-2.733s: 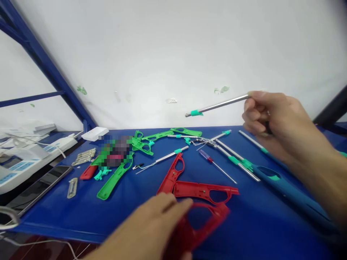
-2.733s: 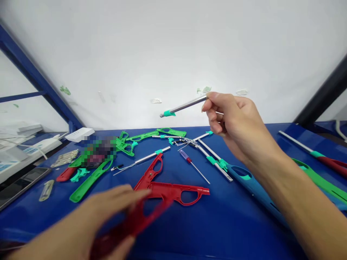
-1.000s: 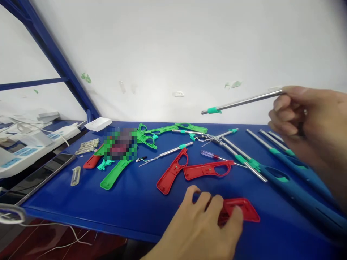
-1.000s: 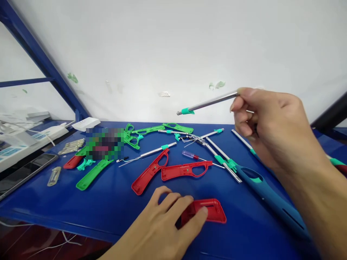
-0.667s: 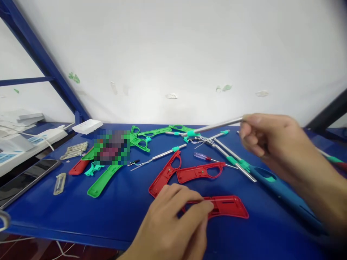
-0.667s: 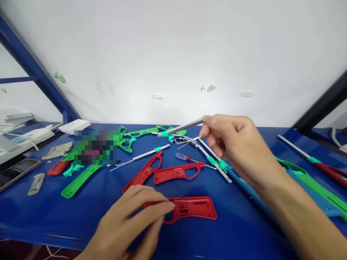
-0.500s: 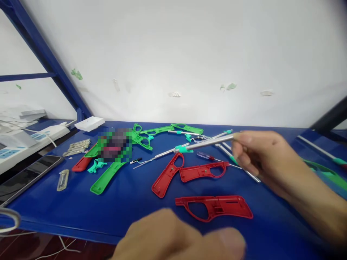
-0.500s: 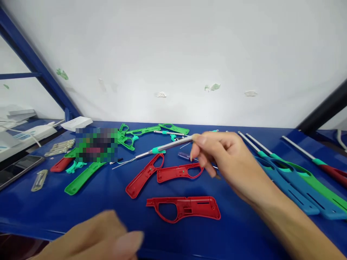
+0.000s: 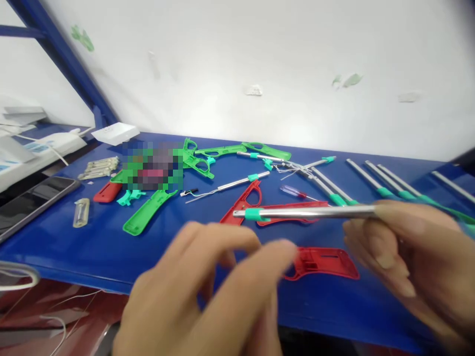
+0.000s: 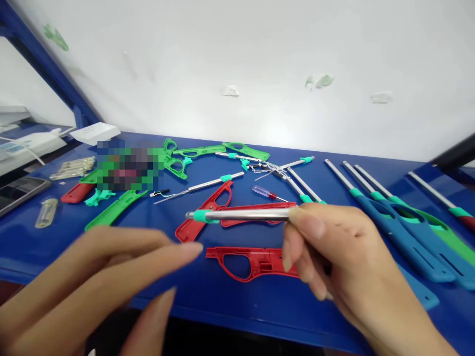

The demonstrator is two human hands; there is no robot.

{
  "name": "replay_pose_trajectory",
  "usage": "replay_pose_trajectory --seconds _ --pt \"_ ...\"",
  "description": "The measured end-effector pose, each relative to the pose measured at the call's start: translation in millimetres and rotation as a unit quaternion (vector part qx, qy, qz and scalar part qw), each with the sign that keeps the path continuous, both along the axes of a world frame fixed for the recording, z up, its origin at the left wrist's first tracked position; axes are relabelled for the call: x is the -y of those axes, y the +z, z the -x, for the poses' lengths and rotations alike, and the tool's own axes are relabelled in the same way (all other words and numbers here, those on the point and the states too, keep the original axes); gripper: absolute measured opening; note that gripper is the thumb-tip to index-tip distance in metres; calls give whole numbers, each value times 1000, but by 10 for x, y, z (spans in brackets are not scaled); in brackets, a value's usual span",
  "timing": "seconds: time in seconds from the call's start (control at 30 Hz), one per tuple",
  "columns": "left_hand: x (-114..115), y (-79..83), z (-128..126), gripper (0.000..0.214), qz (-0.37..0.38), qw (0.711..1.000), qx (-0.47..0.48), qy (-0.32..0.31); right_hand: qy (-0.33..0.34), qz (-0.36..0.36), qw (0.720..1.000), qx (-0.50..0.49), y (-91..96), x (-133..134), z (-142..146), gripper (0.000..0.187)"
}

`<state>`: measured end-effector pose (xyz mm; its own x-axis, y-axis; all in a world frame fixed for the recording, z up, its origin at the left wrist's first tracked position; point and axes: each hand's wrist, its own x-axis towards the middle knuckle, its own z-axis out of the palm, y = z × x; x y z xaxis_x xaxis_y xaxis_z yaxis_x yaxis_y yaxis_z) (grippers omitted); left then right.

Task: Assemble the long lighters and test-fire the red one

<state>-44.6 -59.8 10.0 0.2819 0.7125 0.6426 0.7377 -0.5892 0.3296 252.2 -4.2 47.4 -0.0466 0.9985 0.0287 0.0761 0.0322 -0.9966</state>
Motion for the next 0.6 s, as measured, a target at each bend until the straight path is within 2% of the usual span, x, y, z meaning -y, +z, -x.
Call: replay_pose_trajectory --seconds 0.07,0.13,0.23,0.33,0.43,0.53,0.6 --pt "-250 187 -64 38 -40 999 -6 -1 40 17 999 -9 -27 33 3 71" --pt "-405 269 -80 38 -56 997 -42 -16 71 34 997 -18 -38 55 12 74" --pt "-440 223 -2 32 -40 997 -32 -61 80 74 994 -18 -40 62 22 74" --pt "-360 132 139 32 -13 998 -27 -58 139 117 983 28 -30 40 16 69" --pt "-307 83 267 30 19 999 -32 -40 178 76 971 140 -11 23 24 64" --pt "-301 54 346 26 43 998 -38 -28 141 -7 964 226 -5 33 63 57" --pt "-306 30 372 25 45 998 -43 -24 129 -27 959 252 -12 44 92 54"
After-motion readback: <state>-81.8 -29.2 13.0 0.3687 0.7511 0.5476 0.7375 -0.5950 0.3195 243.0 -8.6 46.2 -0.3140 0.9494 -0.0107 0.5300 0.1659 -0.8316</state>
